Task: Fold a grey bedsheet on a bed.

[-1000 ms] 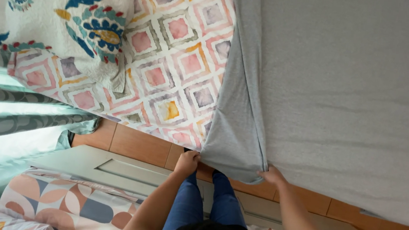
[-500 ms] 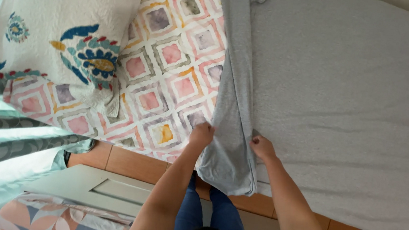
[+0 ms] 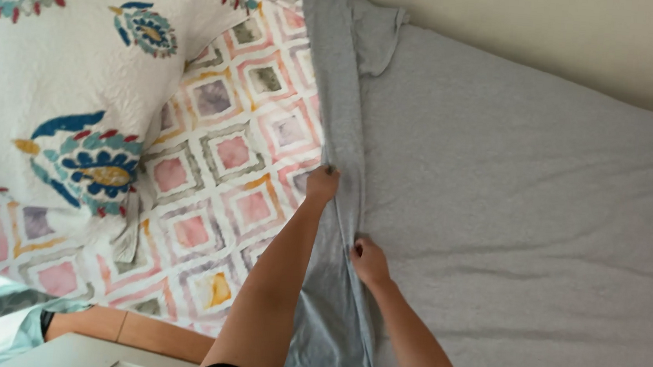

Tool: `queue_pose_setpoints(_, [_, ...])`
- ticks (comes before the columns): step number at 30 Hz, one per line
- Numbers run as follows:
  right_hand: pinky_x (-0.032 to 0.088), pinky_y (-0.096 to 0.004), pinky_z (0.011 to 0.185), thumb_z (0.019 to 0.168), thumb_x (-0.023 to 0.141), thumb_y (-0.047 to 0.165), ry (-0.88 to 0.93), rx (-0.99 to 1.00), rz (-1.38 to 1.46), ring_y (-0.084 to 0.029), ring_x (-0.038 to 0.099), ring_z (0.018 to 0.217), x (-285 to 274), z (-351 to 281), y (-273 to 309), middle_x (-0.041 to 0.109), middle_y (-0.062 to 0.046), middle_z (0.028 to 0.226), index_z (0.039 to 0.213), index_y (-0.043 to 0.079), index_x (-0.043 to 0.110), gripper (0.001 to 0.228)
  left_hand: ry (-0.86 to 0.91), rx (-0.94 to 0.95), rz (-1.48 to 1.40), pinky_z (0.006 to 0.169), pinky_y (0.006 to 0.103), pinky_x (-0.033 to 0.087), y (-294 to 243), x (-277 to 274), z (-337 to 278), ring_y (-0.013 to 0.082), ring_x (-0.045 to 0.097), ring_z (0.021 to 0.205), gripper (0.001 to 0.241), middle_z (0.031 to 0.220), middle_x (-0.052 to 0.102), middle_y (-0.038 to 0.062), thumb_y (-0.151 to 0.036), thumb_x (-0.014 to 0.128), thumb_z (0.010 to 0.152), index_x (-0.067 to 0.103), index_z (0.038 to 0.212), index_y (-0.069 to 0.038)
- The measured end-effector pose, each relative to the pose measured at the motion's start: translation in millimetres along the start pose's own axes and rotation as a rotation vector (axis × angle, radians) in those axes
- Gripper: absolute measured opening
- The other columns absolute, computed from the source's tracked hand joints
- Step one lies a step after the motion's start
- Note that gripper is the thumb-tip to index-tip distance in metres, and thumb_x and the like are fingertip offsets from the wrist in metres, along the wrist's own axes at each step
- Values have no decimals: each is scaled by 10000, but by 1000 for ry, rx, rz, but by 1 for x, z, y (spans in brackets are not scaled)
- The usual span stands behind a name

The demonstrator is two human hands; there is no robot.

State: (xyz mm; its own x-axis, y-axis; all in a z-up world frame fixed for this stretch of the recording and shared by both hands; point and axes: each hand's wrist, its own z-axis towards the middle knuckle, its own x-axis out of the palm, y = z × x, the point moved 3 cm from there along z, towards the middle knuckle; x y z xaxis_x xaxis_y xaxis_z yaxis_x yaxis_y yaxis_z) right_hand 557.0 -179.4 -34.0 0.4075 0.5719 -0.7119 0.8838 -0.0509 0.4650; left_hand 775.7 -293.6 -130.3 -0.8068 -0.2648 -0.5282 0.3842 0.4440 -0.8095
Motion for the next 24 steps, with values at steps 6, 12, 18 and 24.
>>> queue_pose_setpoints(6, [524, -414, 786, 1021, 572, 309, -104, 4, 289, -283, 676, 834, -8, -7, -30, 708, -134, 925, 1087, 46, 659, 285, 50, -369, -473, 778, 469, 521, -21, 22, 31, 350, 665, 881, 475, 960, 686, 153, -378, 759, 869, 669, 1146, -3])
queue_pose_setpoints(12, [517, -418, 847, 1097, 471, 319, -248, 96, 497, -286, 643, 895, -4, 3, -59, 668, -169, 984, 1151, 43, 597, 309, -71, -427, -691, 772, 482, 479, -51, 42, 93, 330, 610, 903, 501, 973, 666, 119, -373, 770, 854, 655, 1168, 0])
queue_pose_setpoints(18, [516, -454, 828, 825, 825, 340, -288, -222, 368, -353, 640, 1062, -67, -20, 30, 609, -239, 1242, 1372, -1, 425, 759, -270, -99, -65, 971, 550, 483, -52, 49, 173, 513, 609, 1189, 744, 1271, 625, 339, -384, 813, 826, 519, 1313, 97])
queue_pose_setpoints(24, [529, -456, 715, 896, 700, 204, -255, -112, 224, -324, 658, 843, -47, 9, -16, 627, -210, 1077, 1150, 23, 548, 347, -193, -325, -896, 878, 473, 558, -91, 5, 210, 341, 682, 1031, 518, 1192, 711, 199, -330, 688, 895, 614, 1281, 7])
